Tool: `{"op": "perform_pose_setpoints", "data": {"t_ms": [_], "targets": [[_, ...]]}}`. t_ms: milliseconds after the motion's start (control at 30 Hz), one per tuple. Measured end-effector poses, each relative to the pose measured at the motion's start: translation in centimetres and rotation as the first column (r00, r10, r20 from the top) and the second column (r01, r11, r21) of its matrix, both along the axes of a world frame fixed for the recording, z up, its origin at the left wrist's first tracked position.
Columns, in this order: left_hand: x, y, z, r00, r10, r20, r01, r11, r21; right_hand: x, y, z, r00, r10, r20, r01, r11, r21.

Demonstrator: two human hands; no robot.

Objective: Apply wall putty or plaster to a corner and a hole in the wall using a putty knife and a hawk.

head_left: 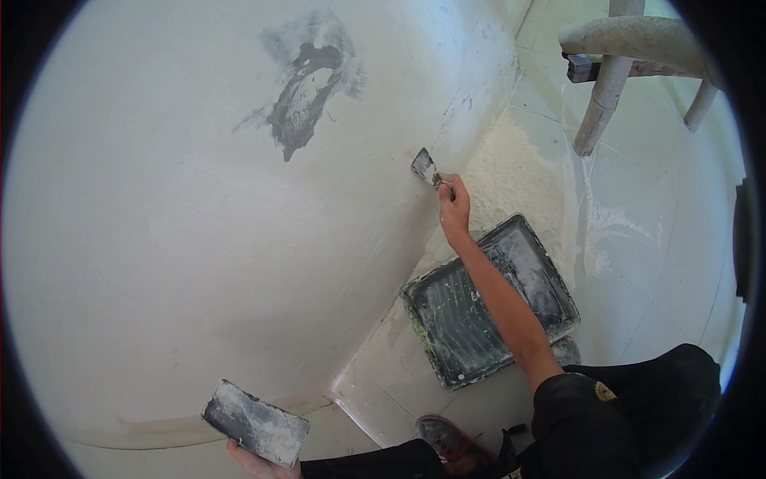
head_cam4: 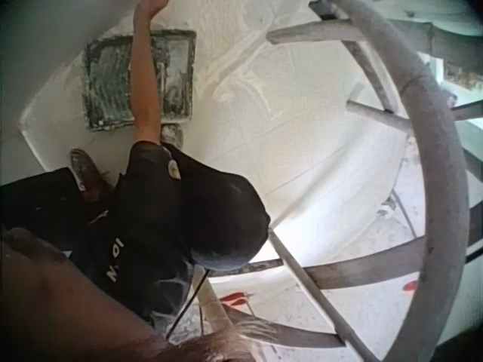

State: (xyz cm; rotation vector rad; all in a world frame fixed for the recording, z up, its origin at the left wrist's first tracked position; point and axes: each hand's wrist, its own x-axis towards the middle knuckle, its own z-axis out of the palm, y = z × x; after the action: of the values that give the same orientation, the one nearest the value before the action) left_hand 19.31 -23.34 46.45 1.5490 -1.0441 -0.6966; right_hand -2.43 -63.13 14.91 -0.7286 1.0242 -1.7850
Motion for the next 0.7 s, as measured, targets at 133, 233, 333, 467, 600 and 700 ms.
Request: {"op": "perform_pose_setpoints", "data": {"t_ms": [133,233,333,467,600,700], "targets": [[2.4,2.1,-1.4,0.464,0.078,0.883,0.038,0.993,-0.108,-0.1,0.1,0.5,0.999,0.052,0.013,-0.053,0.989,0.14],[2.6,1.8,-1.5,0.248,0.088,0.965,0.179,0.975,-0.135,-0.4,0.4,-0.3,0.998,0.061,0.003,-0.059,0.95,0.306],[3.5,2.2,-2.3,0.076,0.18,0.981,0.128,0.974,-0.189,-0.2,1.1,-0.4,0.993,0.039,0.114,-0.06,0.979,0.193],[2.0,1.0,-1.2,-0.049,0.183,0.982,0.217,0.962,-0.169,0.4,0.6,1.0,0.997,-0.084,-0.001,0.083,0.992,-0.097],[1.5,0.9,-1.3,0.048,0.142,0.989,0.261,0.954,-0.149,0.4,0.3,-0.4,0.999,0.003,0.032,-0.008,0.984,0.178],[2.0,1.8,-1.2,0.711,0.102,0.696,-0.082,0.995,-0.063,0.8,1.5,-1.3,0.999,-0.015,0.043,0.0,0.942,0.334]]}}
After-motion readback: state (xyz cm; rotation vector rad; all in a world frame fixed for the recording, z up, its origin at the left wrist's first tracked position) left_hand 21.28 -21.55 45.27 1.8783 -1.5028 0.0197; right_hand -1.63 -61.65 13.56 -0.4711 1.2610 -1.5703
